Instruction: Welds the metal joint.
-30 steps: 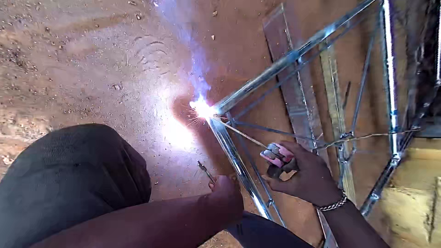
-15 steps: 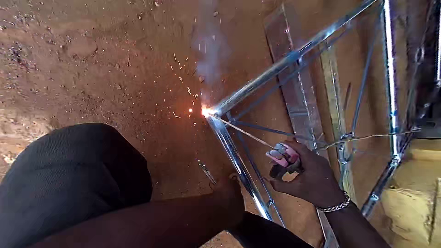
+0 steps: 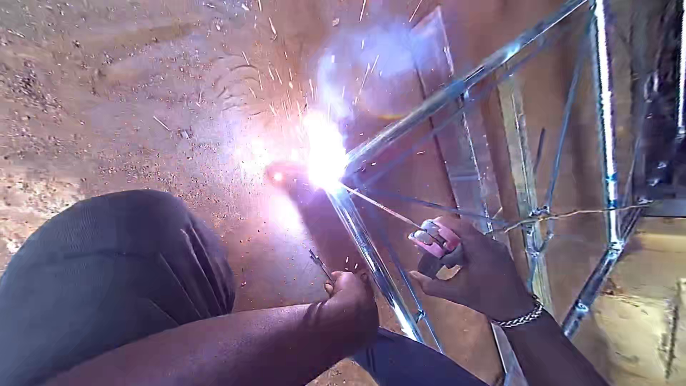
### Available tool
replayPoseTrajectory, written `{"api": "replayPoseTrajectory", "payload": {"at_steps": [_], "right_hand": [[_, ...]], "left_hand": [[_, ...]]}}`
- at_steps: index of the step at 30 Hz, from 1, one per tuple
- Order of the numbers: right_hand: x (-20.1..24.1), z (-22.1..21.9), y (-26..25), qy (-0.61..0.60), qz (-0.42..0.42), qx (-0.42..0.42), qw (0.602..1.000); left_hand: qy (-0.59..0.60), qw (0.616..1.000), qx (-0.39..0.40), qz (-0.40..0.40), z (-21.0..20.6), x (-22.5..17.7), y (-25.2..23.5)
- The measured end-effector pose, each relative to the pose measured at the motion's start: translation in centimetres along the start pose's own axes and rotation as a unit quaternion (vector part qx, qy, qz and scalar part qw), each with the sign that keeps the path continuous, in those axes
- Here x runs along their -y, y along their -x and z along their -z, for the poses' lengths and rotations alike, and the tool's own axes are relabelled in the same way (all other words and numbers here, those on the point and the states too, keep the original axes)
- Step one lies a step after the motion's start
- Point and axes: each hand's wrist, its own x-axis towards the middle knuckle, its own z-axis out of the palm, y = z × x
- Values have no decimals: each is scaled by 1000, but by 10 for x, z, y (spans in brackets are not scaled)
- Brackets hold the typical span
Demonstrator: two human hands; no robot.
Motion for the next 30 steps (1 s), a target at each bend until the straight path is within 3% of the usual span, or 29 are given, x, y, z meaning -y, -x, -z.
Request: {"api": "replayPoseTrajectory", "payload": {"at_steps": [4, 7, 16, 19, 25, 30], "right_hand": [[1, 0, 0, -15, -19, 11, 1000], [0, 2, 1, -9, -35, 22, 999], [0, 0, 0, -15, -35, 11, 999], [0, -1, 2, -19, -25, 8, 999], [-1, -1, 2, -11, -21, 5, 1000], [-1, 2, 3, -22, -31, 12, 999]], "left_hand": [[-25, 998, -44, -23, -31, 10, -62], [25, 998, -57, -20, -32, 12, -60], [-32, 998, -52, -6, -35, 8, -69], [16, 997, -76, -9, -38, 11, -71], [-31, 999, -30, -12, -28, 8, -62], [20, 997, -66, -26, -34, 11, -63]]}}
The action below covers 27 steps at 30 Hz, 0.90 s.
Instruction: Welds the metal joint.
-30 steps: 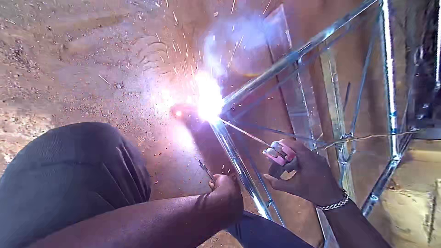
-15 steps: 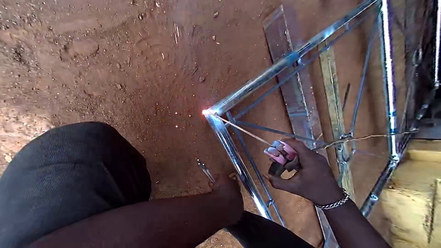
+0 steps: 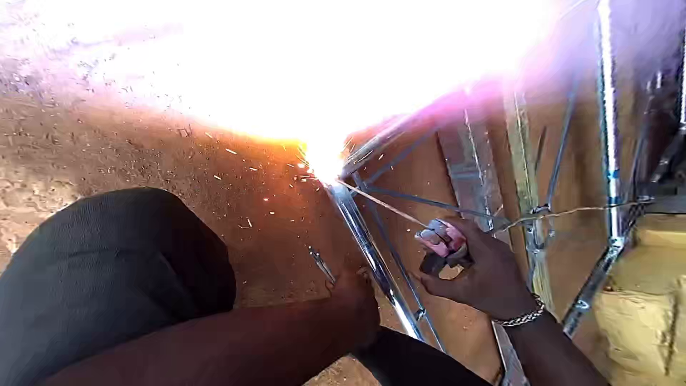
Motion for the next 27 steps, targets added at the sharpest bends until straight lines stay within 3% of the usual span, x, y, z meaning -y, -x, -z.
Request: {"api": "replayPoseTrajectory", "payload": {"at_steps": [13, 15, 17, 19, 20, 22, 23, 27], "right_hand": [[-4, -3, 1, -5, -2, -4, 1000], [-4, -2, 1, 0, -9, -1, 1000], [-2, -1, 0, 15, -23, 9, 1000], [-1, 0, -1, 22, -13, 2, 1000], [-2, 0, -1, 20, -1, -3, 1000], [-2, 0, -1, 17, 4, -3, 1000], [-2, 0, -2, 18, 2, -2, 1000], [-3, -1, -1, 20, -9, 11, 1000]], "left_hand": [[-43, 997, 49, 28, 4, -6, -10], [-18, 1000, -16, -2, -5, 2, -11], [66, 967, -223, -105, -41, 27, -29], [96, 963, -229, -106, -46, 31, -37], [57, 973, -197, -109, -39, 31, -33], [-30, 999, 7, -6, 0, 4, -10], [-41, 998, 44, 17, 7, -2, -7], [-36, 999, 37, 19, 6, -2, -6]]}}
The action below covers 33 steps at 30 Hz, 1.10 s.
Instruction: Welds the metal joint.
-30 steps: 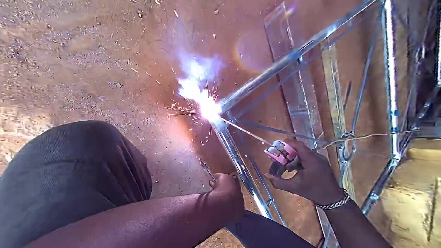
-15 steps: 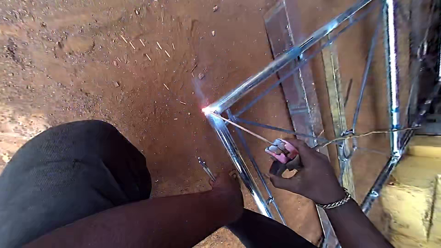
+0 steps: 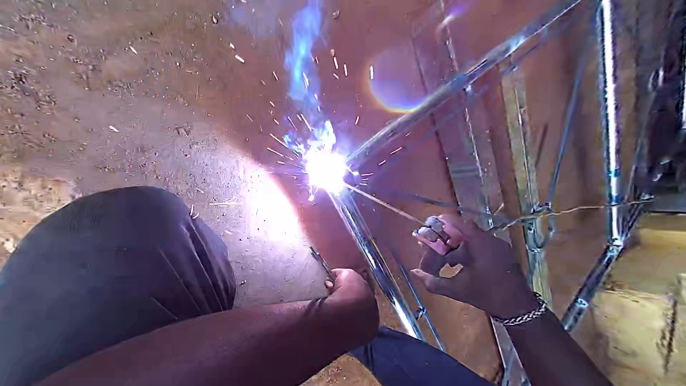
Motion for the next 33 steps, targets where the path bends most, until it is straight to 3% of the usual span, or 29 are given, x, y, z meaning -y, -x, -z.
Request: {"api": "replayPoseTrajectory", "payload": {"at_steps": [7, 10, 12, 14, 16, 18, 27, 33], "right_hand": [[-2, 0, 0, -14, -4, -8, 1000], [-3, 1, 0, -12, -2, -11, 1000], [1, 2, 1, -12, -11, -7, 1000], [1, 3, 2, -28, -19, -8, 999], [0, 3, 1, -30, -13, -16, 999], [0, 3, 0, -32, -22, -12, 999], [-3, -2, 1, -27, 9, -23, 999], [0, 0, 1, -5, -21, -5, 1000]], "left_hand": [[1, 1000, -8, -8, -2, 1, 1], [75, 997, -16, 0, 15, 1, 23], [165, 985, -3, 46, 34, -2, 48], [99, 993, -61, 10, 5, 3, 21], [36, 998, -39, -27, -7, 5, 1], [51, 998, -27, -35, -5, 6, 1], [-3, 1000, -2, -24, -2, 0, -1], [7, 1000, -2, 5, -3, 0, -7]]}}
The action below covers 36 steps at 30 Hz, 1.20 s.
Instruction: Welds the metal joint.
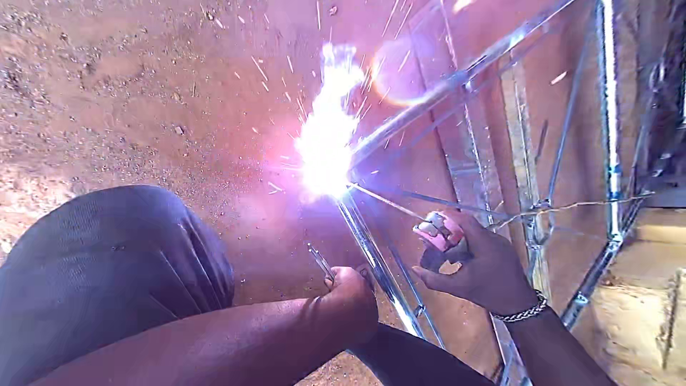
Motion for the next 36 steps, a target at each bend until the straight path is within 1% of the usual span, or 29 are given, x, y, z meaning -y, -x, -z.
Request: {"api": "replayPoseTrajectory", "payload": {"at_steps": [4, 5, 7, 9, 10, 12, 15, 19, 22, 25, 27, 31, 33, 35, 36], "right_hand": [[1, 0, 0, -5, 16, -9, 1000], [0, 0, 0, -8, 13, -7, 1000], [1, 3, 1, -30, -19, 15, 999], [-2, 3, 0, -24, -5, -5, 1000], [-2, 3, 0, -18, -5, -8, 1000], [-3, 3, 0, -14, 3, -13, 1000], [-1, 4, -2, -21, -4, 1, 1000], [0, 3, -3, -26, -2, 7, 1000], [-2, 3, -2, -17, 4, 8, 1000], [-3, 2, -2, -23, 0, 4, 1000], [-4, 1, -2, -20, 1, 4, 1000], [-4, 2, -2, -10, -1, 9, 1000], [-3, 3, -3, -1, -10, 14, 1000], [-4, 3, -3, -1, -6, 10, 1000], [-4, 4, -2, -4, -9, 10, 1000]], "left_hand": [[16, 1000, -3, -3, 1, 1, 4], [26, 999, -19, -9, -1, 2, 6], [91, 992, -84, -14, -8, 7, 10], [50, 998, -36, -23, -3, 5, 9], [41, 999, -24, -27, -2, 5, 7], [48, 998, -29, -32, -4, 6, 4], [39, 999, -12, -6, -2, 2, 3], [10, 1000, 4, -16, 3, 3, 8], [-16, 1000, -3, -23, 1, 3, 7], [-9, 999, -14, -31, 0, 4, 7], [-24, 999, 1, -24, 1, 3, 4], [1, 1000, -1, -16, 3, 4, 7], [27, 1000, 2, -9, 13, 3, 21], [64, 997, 35, 7, 37, -2, 47], [61, 998, 19, -2, 41, -2, 59]]}}
